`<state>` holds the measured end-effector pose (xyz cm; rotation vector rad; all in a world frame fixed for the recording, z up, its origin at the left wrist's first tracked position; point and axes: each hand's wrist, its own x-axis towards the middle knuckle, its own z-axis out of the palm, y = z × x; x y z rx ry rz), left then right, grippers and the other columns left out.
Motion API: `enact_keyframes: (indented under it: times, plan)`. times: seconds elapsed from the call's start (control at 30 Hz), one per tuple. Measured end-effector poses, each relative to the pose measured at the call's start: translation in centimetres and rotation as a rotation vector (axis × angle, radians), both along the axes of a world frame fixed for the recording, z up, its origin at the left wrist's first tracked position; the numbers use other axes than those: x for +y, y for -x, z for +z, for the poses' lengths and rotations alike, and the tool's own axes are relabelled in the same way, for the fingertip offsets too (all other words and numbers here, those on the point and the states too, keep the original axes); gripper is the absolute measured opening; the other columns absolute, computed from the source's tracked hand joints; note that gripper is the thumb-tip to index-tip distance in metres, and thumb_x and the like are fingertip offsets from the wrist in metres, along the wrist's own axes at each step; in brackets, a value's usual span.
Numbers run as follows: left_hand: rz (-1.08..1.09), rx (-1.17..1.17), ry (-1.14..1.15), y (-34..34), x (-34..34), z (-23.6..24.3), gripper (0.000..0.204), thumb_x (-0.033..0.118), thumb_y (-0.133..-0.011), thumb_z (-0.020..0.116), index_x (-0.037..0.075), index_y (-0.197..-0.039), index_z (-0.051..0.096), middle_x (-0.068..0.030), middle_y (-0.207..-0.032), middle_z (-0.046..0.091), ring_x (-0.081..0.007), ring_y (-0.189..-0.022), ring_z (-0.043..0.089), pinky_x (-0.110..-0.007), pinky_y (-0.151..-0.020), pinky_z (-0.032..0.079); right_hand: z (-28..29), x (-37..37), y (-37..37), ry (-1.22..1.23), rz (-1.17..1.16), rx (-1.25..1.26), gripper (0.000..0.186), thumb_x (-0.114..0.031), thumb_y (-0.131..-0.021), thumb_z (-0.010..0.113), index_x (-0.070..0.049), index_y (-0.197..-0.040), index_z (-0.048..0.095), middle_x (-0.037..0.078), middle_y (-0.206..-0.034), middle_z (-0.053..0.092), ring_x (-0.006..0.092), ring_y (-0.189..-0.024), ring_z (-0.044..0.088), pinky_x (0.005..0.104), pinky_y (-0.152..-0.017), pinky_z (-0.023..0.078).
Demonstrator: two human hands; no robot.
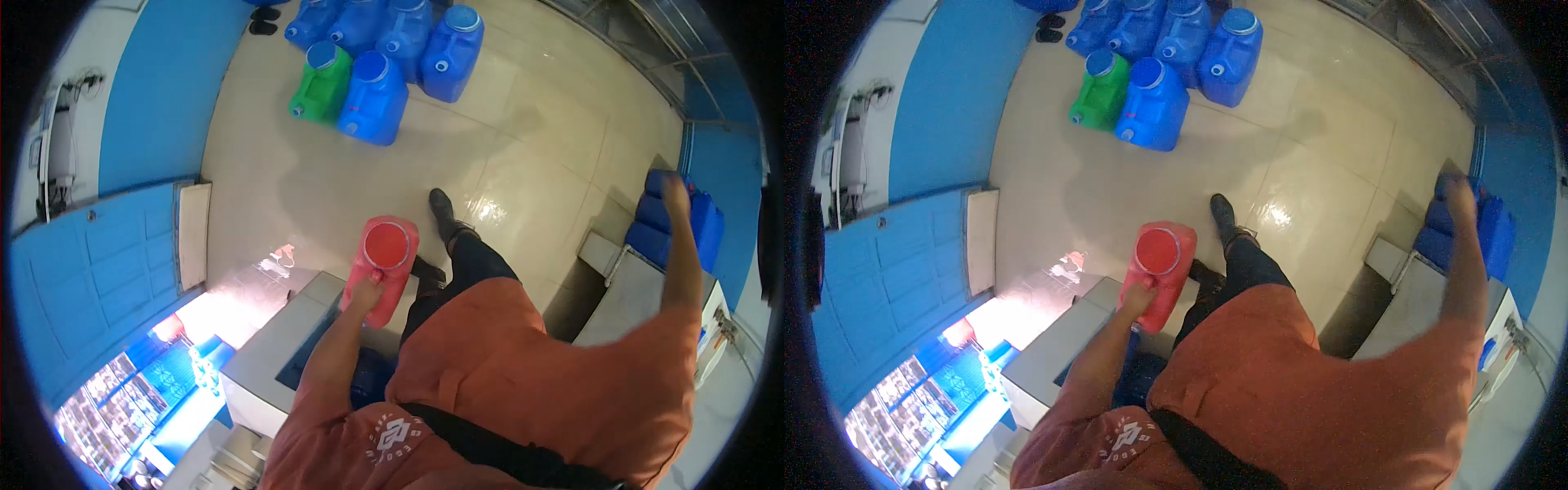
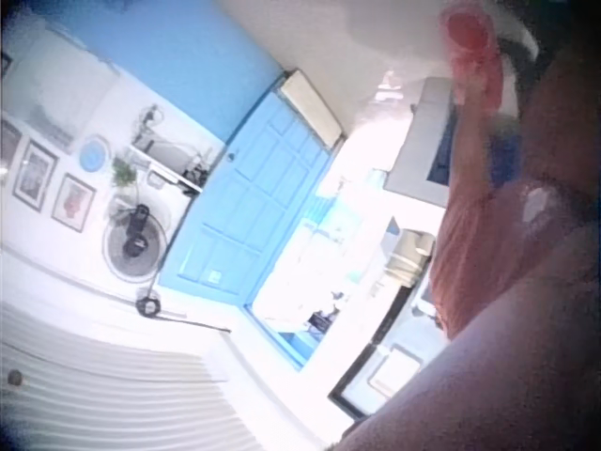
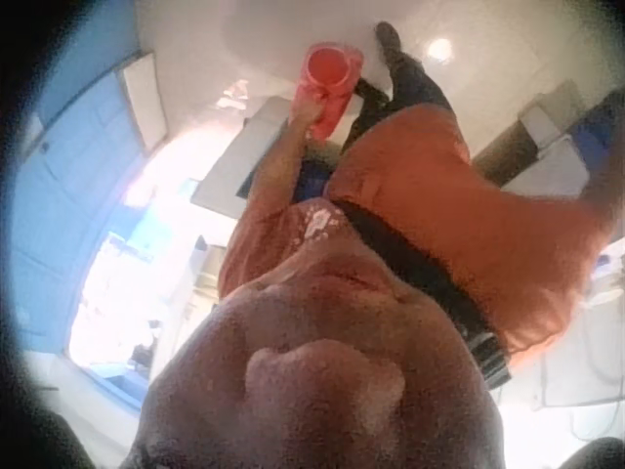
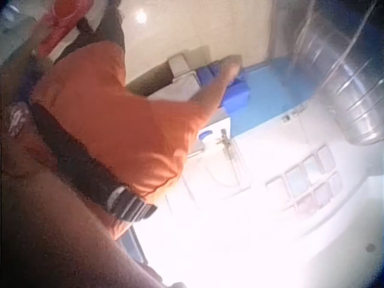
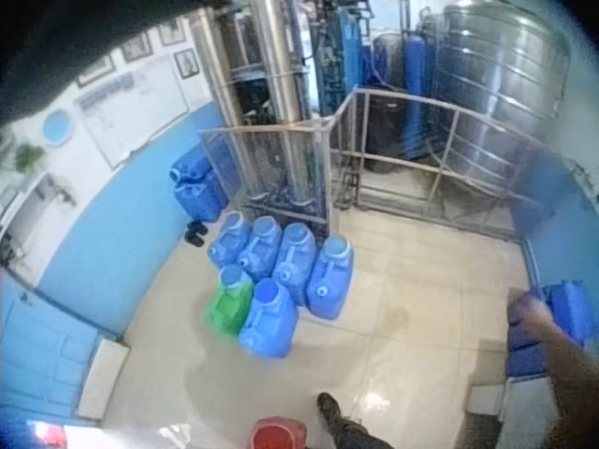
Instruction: The person wipes the exterior of plastic containers with a cloth, fills them with water from a tap, applies plastic safety seals over the lids, and uses a heat gun to shrink the seals onto the containers.
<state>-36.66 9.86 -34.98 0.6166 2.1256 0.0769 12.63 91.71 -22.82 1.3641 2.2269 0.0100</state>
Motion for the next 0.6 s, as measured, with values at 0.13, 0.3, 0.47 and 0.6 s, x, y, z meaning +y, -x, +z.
enact_keyframes:
  times: [0.13,0.3,0.47,0.6]
  plan:
    - [-0.136,-0.081,0.114,3.6,3.3,-7.4,0.047,0.041,-0.088,0.060,0.002,-0.114,0.064,-0.0306,-0.113,0.066,-0.0461,-0.107,0.063,-0.054,-0.091,0.051,7.7,-15.7,-23.0,0.083,-0.602,-0.225,0.056,-0.037,-0.102,0.047,0.005,-0.139,0.052,0.031,-0.140,0.053,0.0422,-0.131,0.052,0.0471,-0.110,0.039]
    - [-0.162,-0.118,0.094,5.1,11.6,-12.1,0.053,0.041,-0.086,0.062,-0.001,-0.119,0.062,-0.0309,-0.114,0.065,-0.0467,-0.107,0.063,-0.053,-0.092,0.052,7.7,-41.6,-29.7,0.588,-0.720,-0.474,0.047,-0.028,-0.101,0.049,0.000,-0.139,0.051,0.021,-0.135,0.055,0.0302,-0.124,0.052,0.0424,-0.106,0.040]
    - [-0.002,-0.182,0.216,10.5,20.1,-16.7,0.055,0.040,-0.086,0.066,-0.004,-0.120,0.062,-0.0316,-0.119,0.064,-0.0440,-0.111,0.064,-0.051,-0.093,0.052,3.1,-49.4,-18.5,1.086,-1.161,-0.369,0.037,-0.028,-0.100,0.051,-0.001,-0.124,0.060,0.012,-0.110,0.068,0.0214,-0.094,0.064,0.0385,-0.084,0.053]
    - [0.118,-0.200,0.036,14.0,27.5,-20.2,0.055,0.042,-0.085,0.069,-0.006,-0.111,0.066,-0.0300,-0.112,0.068,-0.0429,-0.109,0.066,-0.050,-0.092,0.053,3.2,-45.3,-15.9,0.630,-1.135,0.196,0.023,-0.024,-0.099,0.052,-0.004,-0.102,0.064,0.002,-0.087,0.067,0.0136,-0.070,0.061,0.0322,-0.063,0.053]
